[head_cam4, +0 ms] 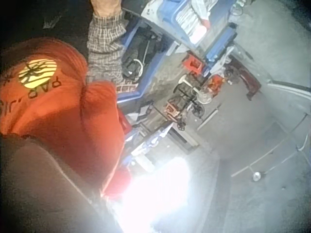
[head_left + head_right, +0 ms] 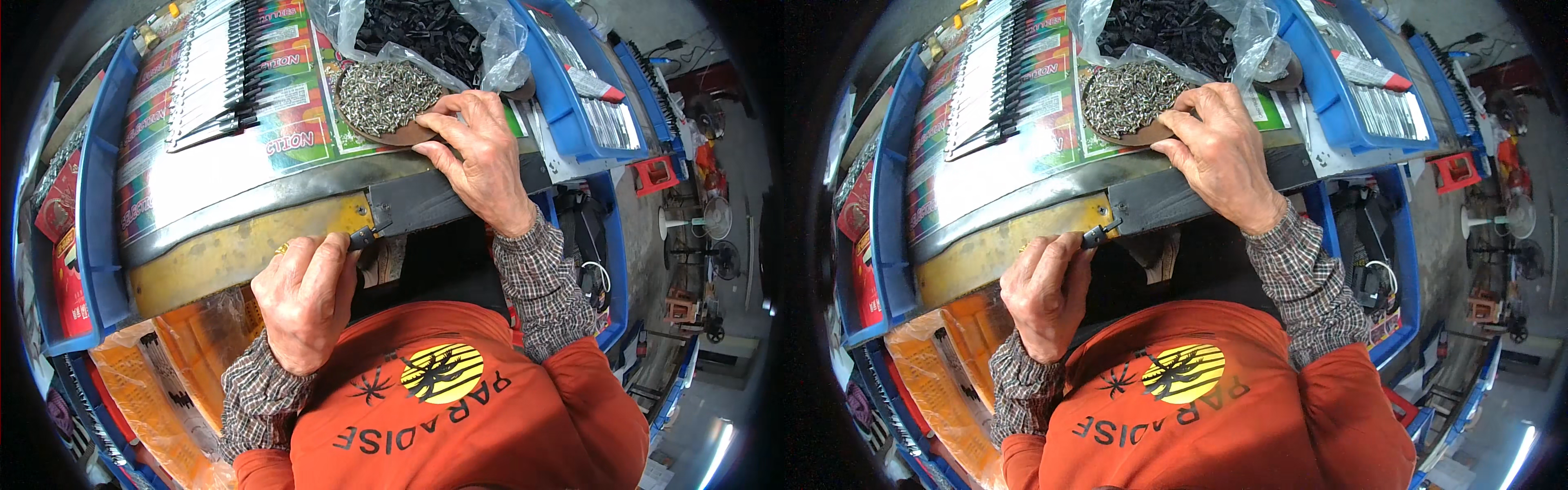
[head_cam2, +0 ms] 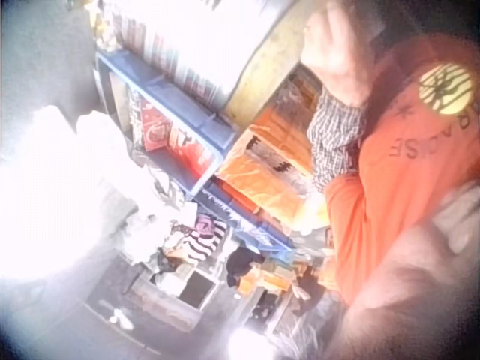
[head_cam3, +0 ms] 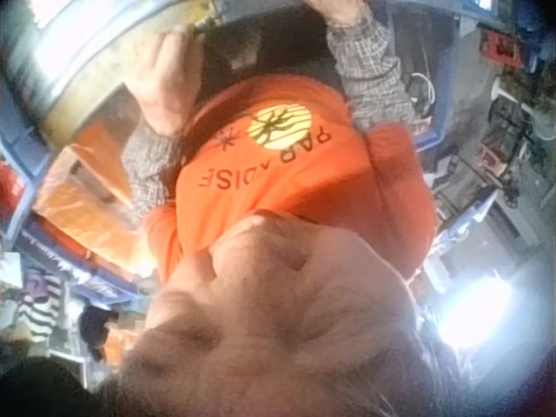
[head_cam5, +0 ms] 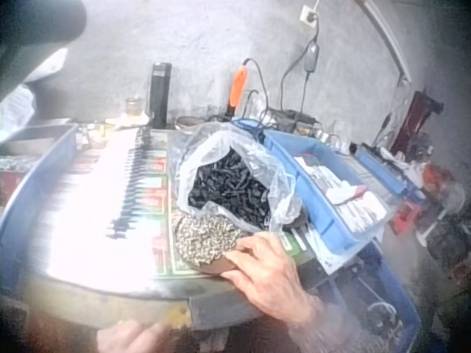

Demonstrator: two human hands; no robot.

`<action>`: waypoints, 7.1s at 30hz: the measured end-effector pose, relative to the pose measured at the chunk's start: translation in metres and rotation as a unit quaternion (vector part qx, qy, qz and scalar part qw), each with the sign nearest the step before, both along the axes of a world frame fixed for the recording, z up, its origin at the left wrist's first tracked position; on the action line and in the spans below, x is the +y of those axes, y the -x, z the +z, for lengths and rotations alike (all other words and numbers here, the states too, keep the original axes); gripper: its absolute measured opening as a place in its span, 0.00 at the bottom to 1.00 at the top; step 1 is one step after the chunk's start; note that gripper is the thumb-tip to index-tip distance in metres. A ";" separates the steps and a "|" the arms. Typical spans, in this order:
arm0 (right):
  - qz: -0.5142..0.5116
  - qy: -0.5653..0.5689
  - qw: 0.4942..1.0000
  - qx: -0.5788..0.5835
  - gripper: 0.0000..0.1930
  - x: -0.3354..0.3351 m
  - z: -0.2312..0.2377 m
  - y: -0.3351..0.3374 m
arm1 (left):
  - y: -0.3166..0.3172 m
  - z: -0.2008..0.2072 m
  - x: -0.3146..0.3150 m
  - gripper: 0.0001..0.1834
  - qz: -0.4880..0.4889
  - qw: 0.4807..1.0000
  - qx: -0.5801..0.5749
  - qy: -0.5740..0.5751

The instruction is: The person assembles small plastic parts by hand at a workstation, taking pins from bins and trays and fitting them together.

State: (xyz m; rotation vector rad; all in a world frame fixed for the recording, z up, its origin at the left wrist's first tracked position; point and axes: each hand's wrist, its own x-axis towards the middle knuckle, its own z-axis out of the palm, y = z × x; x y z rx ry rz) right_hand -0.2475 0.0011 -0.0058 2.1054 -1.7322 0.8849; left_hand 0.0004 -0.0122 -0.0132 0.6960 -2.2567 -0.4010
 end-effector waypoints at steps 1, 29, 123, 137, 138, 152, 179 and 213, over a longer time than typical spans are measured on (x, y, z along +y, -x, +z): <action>0.001 -0.002 1.000 -0.017 0.15 0.000 -0.001 0.001 | 0.001 0.002 0.001 0.13 0.009 1.000 0.002 -0.008; 0.195 -0.062 0.966 -0.159 0.09 0.029 0.009 -0.043 | 0.000 0.000 0.013 0.12 -0.019 0.999 -0.008 -0.042; 0.202 -0.277 0.688 -0.639 0.10 0.078 -0.028 -0.050 | 0.004 0.003 0.017 0.09 -0.093 0.983 0.015 -0.160; 0.158 -0.243 0.702 -0.651 0.09 0.074 -0.029 -0.061 | 0.007 -0.007 0.020 0.10 -0.048 0.990 0.040 -0.128; 0.153 -0.251 0.706 -0.644 0.08 0.074 -0.027 -0.061 | 0.008 -0.006 0.019 0.11 -0.050 0.991 0.033 -0.119; 0.124 -0.239 0.764 -0.586 0.09 0.063 0.002 -0.065 | 0.008 0.013 -0.002 0.12 -0.059 0.998 0.013 -0.030; 0.155 -0.180 0.856 -0.459 0.10 0.041 0.001 -0.042 | 0.010 0.015 -0.317 0.09 0.149 0.965 -0.127 0.174; 0.175 -0.128 0.895 -0.390 0.11 0.038 -0.001 -0.040 | 0.036 0.011 -0.348 0.12 0.152 0.962 -0.135 0.184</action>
